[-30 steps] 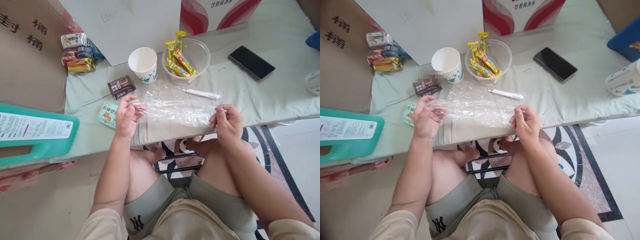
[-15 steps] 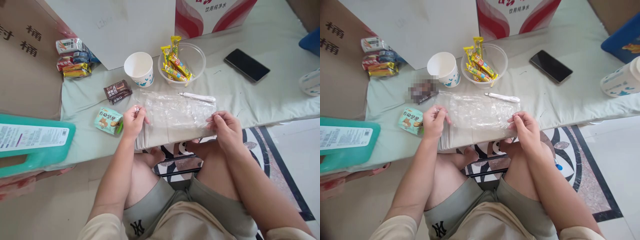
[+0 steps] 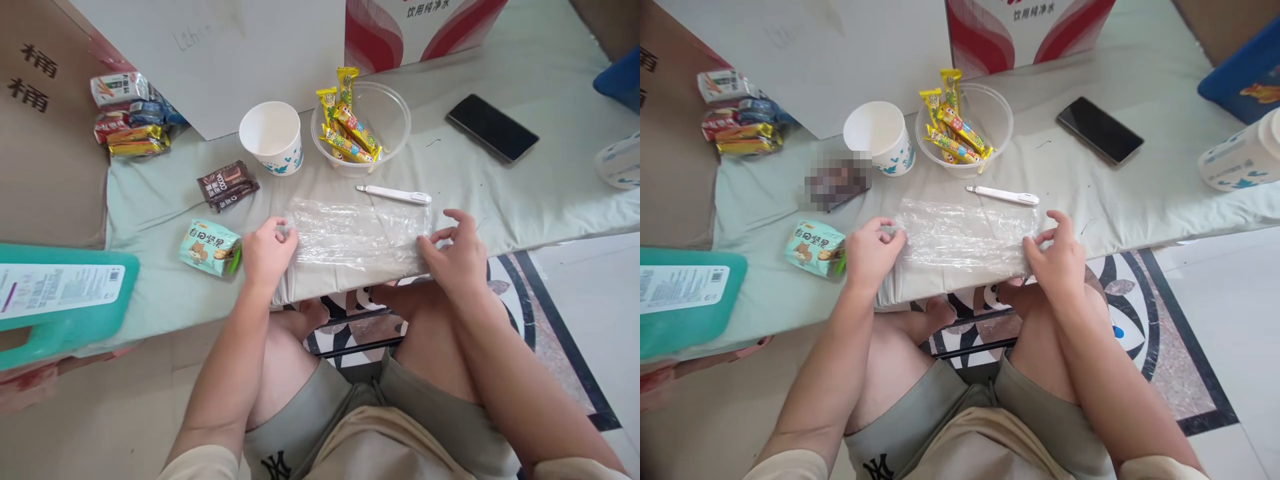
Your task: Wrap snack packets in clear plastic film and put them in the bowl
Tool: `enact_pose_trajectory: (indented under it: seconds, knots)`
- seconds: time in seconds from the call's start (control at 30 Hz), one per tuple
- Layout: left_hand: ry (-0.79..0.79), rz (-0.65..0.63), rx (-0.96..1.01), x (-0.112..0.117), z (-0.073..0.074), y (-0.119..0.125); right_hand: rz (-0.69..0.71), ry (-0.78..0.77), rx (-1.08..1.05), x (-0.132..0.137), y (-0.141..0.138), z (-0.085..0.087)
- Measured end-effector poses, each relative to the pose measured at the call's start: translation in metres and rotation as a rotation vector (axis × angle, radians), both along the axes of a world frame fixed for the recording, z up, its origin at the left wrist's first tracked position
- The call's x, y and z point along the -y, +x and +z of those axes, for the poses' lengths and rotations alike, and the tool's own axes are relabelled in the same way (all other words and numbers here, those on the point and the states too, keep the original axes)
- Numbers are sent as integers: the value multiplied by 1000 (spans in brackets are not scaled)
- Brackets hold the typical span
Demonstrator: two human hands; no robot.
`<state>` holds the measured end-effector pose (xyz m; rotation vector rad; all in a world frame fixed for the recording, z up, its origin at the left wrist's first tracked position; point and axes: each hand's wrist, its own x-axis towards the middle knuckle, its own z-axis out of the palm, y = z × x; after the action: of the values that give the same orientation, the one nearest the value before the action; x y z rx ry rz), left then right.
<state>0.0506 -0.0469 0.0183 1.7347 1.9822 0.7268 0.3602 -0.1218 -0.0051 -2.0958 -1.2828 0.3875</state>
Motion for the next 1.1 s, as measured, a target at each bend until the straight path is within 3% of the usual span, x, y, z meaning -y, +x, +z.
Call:
enact_pose_trajectory:
  seconds: [0.17,0.27,0.37,0.47,0.63,0.77,0.87,0.97,1.03,1.1]
  knots:
    - [3,-15,-57,3,1,4,70,337,313,6,-9,-1]
    - [24,-59,-79,-1,-3,4,334,477,363,12,-30,15]
    - [42,-106,-59,-9,-9,2,706,332,373,19,-55,25]
    - [61,-111,-26,-15,-12,0,843,73,426,26,-71,24]
    - [47,-210,109,-13,-11,1,887,-58,467,39,-80,23]
    - [35,-251,109,-12,-12,2,1000,-138,420,46,-92,40]
    - [47,-283,114,-13,-13,0,1052,-228,268,39,-93,55]
    - [114,-339,214,-14,-14,-3,901,-191,45,8,-84,60]
    - [168,-373,301,-15,-16,-5,702,-79,-5,-22,-78,56]
    - [200,-398,404,-16,-17,-7,619,-94,-87,-50,-78,50]
